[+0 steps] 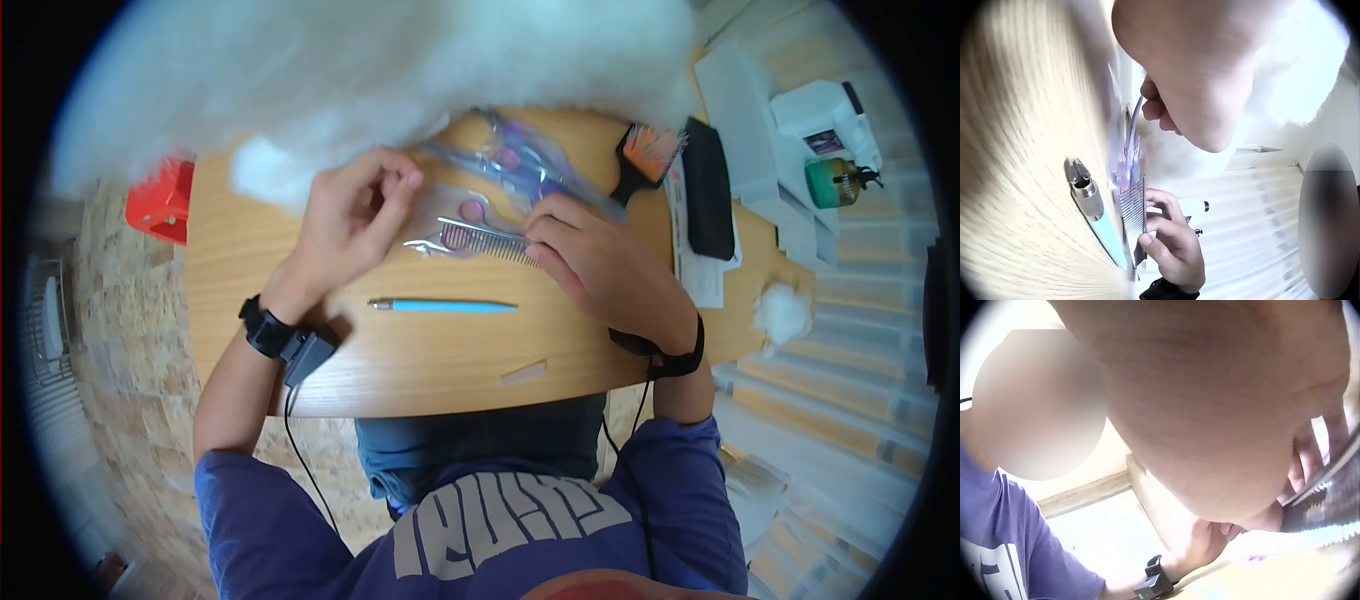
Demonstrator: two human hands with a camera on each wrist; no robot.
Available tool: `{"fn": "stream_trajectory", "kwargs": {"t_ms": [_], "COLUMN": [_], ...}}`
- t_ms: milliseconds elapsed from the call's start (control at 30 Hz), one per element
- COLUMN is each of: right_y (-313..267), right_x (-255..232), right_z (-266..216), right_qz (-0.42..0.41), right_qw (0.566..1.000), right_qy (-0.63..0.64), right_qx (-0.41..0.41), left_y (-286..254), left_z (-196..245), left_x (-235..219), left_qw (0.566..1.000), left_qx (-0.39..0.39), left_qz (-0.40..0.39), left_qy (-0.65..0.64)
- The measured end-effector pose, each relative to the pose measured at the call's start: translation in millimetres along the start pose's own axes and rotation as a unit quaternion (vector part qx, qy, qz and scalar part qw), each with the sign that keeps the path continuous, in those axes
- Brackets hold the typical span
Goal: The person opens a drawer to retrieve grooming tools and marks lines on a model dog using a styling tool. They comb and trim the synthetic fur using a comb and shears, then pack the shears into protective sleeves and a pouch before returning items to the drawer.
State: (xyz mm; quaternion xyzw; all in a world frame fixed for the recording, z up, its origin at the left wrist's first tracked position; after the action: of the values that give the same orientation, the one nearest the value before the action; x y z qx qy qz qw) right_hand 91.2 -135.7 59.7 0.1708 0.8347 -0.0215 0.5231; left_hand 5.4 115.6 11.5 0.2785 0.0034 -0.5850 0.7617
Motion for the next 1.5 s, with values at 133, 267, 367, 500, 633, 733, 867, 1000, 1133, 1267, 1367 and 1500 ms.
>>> {"fn": "stream_trajectory", "kwargs": {"t_ms": [133, 267, 367, 500, 633, 733, 867, 1000, 1133, 1267, 1367, 1500], "right_y": [7.4, 11.1, 14.0, 17.1, 22.6, 29.4, 40.0, 57.3, 68.9, 54.8, 38.9, 27.0], "right_x": [-15.1, -11.8, -4.5, -1.4, -4.2, -1.9, 11.5, 17.6, 7.1, 7.2, -19.3, -42.2], "right_z": [3.2, 16.7, 23.8, 40.2, 45.2, 33.2, 20.8, 8.0, 19.7, 64.5, 85.5, 97.8], "right_qz": [0.069, 0.212, 0.291, 0.352, 0.406, 0.407, 0.318, 0.243, 0.205, 0.297, 0.39, 0.485], "right_qw": [0.989, 0.947, 0.924, 0.916, 0.877, 0.874, 0.912, 0.969, 0.977, 0.949, 0.916, 0.815], "right_qy": [0.06, 0.172, 0.196, 0.147, 0.245, 0.263, 0.257, 0.051, -0.06, -0.022, -0.004, 0.212], "right_qx": [0.114, 0.166, 0.152, 0.127, 0.082, 0.041, 0.033, -0.011, 0.012, 0.107, 0.092, 0.235], "left_y": [-1.4, 1.6, 6.2, 12.2, 12.5, 20.0, 23.0, 18.1, 21.8, 18.4, 18.2, 15.8], "left_z": [4.8, 19.0, 3.9, -17.9, -59.9, -23.4, -36.8, -51.7, -39.6, -52.2, -56.5, -63.3], "left_x": [-2.6, -24.1, -47.8, -65.6, -62.9, -51.2, -58.2, -65.2, -63.8, -69.8, -72.2, -74.1], "left_qw": [0.998, 0.941, 0.914, 0.906, 0.932, 0.959, 0.945, 0.928, 0.941, 0.944, 0.935, 0.93], "left_qx": [0.05, 0.242, 0.28, 0.133, -0.044, 0.063, 0.049, 0.003, -0.01, 0.002, 0.014, 0.024], "left_qz": [0.01, 0.189, 0.264, 0.376, 0.267, 0.164, 0.116, 0.118, 0.109, 0.129, 0.14, 0.14], "left_qy": [0.046, 0.142, 0.124, 0.141, 0.241, 0.22, 0.3, 0.354, 0.322, 0.305, 0.326, 0.339]}}
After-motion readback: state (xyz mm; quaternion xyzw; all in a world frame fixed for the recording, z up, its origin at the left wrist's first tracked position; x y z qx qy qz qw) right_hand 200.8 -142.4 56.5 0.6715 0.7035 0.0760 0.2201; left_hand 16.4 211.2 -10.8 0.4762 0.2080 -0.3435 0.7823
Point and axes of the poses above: each hand's wrist, its own y-axis towards the middle knuckle, its own x-axis out of the palm, z = x × y, the point moved 2 cm from there along y, towards the middle knuckle, and after that the axes turned 1 degree about -y, right-handed, at the moved point
